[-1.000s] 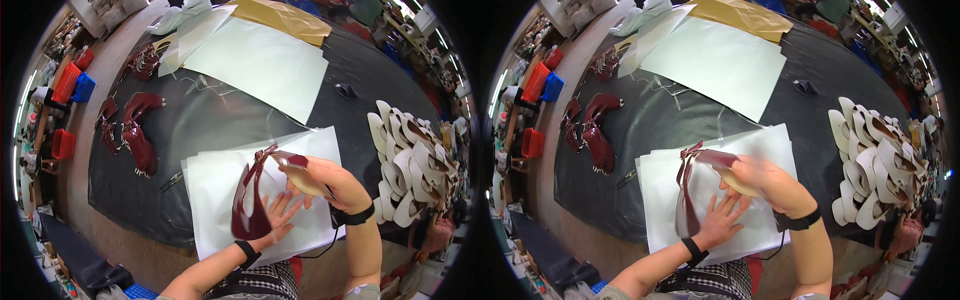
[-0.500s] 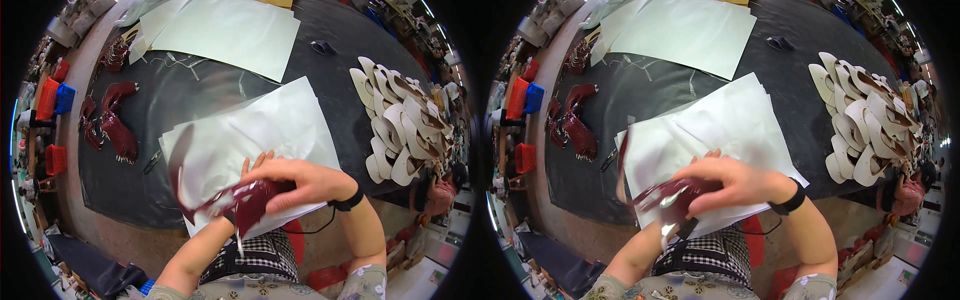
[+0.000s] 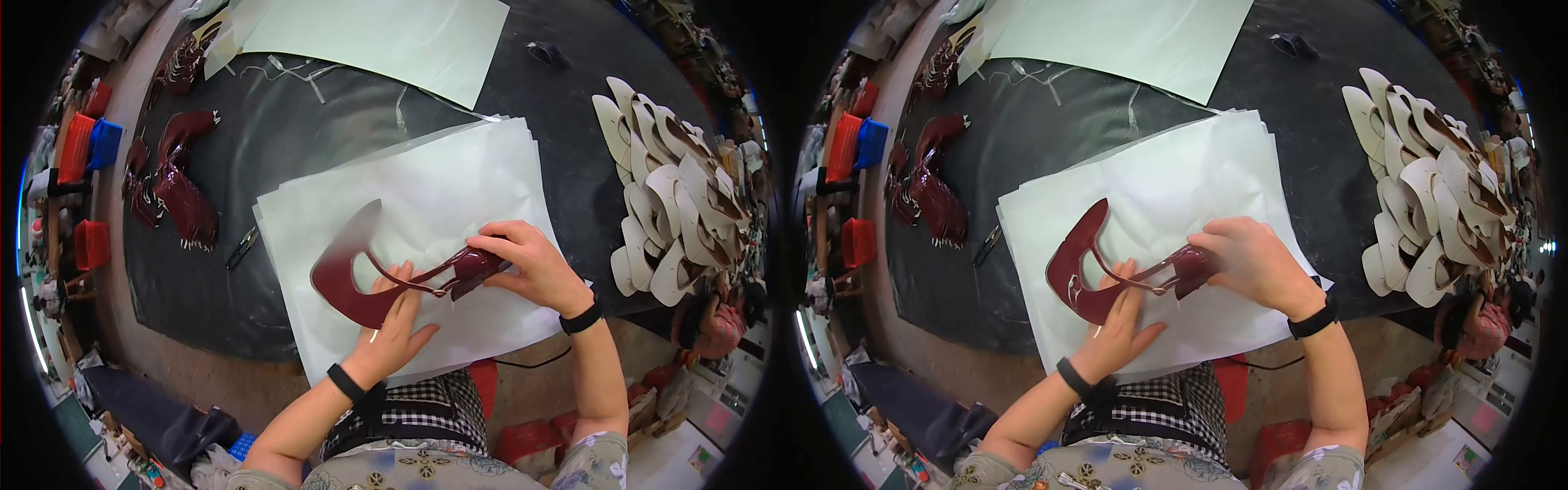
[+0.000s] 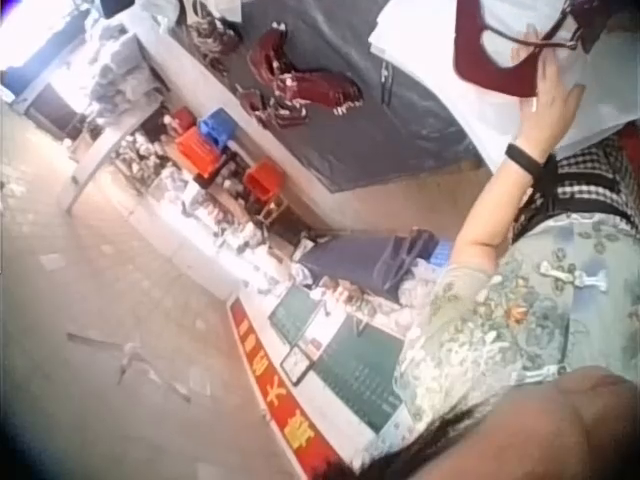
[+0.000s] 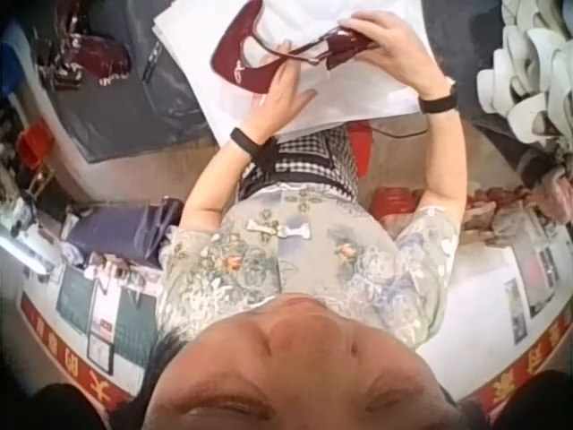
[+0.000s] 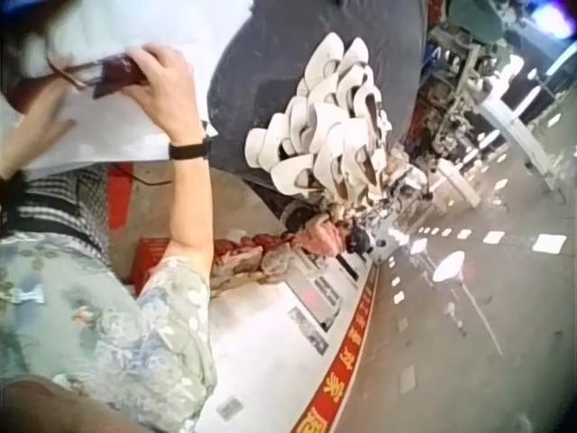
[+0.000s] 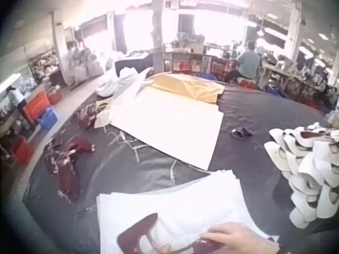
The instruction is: Packing shoe upper components in protective paper in a manufacturing facility.
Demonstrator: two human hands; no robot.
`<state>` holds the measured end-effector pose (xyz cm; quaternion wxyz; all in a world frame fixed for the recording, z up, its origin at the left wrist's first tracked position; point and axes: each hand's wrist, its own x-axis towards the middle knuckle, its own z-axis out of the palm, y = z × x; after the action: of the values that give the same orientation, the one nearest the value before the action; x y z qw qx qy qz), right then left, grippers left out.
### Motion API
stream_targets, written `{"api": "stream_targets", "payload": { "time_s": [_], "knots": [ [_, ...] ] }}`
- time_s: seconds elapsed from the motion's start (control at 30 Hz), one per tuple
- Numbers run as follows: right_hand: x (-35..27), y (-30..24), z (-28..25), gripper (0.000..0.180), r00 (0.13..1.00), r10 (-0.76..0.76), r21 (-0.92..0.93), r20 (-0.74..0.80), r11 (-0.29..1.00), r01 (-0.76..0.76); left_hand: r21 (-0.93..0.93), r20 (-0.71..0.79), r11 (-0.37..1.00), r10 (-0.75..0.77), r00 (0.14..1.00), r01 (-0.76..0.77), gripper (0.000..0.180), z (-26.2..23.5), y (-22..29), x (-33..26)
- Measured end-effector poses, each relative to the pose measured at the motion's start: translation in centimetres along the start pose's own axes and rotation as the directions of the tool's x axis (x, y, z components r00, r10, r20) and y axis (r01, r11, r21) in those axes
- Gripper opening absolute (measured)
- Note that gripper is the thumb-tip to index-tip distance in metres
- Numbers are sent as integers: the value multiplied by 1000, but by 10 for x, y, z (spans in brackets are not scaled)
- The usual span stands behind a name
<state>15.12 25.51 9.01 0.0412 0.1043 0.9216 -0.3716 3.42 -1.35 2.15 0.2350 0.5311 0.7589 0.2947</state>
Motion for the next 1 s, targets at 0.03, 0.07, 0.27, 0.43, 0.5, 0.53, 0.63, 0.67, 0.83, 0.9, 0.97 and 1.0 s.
{"api": "stream_targets", "payload": {
  "time_s": [0.03, 0.07, 0.27, 0.43, 0.5, 0.53, 0.63, 0.67, 0.83, 0.9, 0.97, 1.0],
  "knots": [
    [-4, 2, 1, 56, 1000, 8, -2, 5, 1000, -8, 16, 12, 1000, -6, 1000, 6, 88, -6, 2, -8],
    [-8, 7, 5, 56, 998, -24, -35, -59, 999, 22, 22, 2, 999, -28, 1000, 28, 79, -15, 5, -17],
    [-14, 14, 8, 68, 996, -59, -94, -66, 994, 53, -182, 146, 973, 171, 974, -143, 57, -57, -27, -84],
    [-16, 12, 11, 70, 996, -57, -119, -61, 992, 50, 35, -299, 976, -193, 934, 213, 63, -87, -47, -17],
    [-19, 12, 14, 68, 997, -39, -98, -72, 995, 32, 55, -272, 966, -228, 935, 252, 68, -83, -58, 13],
    [-21, 13, 16, 68, 997, -39, -101, -71, 994, 32, 80, -245, 955, -258, 935, 284, 73, -81, -59, 20],
    [-27, 18, 27, 63, 982, -29, -31, -184, 999, 23, 221, -141, 943, -223, 965, 250, 80, -73, -62, 23],
    [-29, 20, 28, 64, 975, 2, -8, -220, 1000, -4, 205, -208, 955, -173, 963, 215, 76, -68, -62, 21],
    [-41, 26, 38, 66, 940, 79, 64, -332, 996, -61, 245, -296, 926, -211, 932, 287, 67, -79, -51, 12],
    [-45, 28, 43, 67, 923, 42, 0, -383, 999, -45, 390, -375, 895, -60, 925, 216, 66, -78, -37, 25],
    [-48, 26, 49, 67, 920, 55, -8, -389, 998, -63, 3, -202, 997, -72, 977, 74, 68, -71, 3, 54],
    [-49, 23, 48, 68, 925, 54, -8, -377, 998, -61, 27, -114, 997, 73, 991, -71, 71, -61, 21, 66]
  ]
}}
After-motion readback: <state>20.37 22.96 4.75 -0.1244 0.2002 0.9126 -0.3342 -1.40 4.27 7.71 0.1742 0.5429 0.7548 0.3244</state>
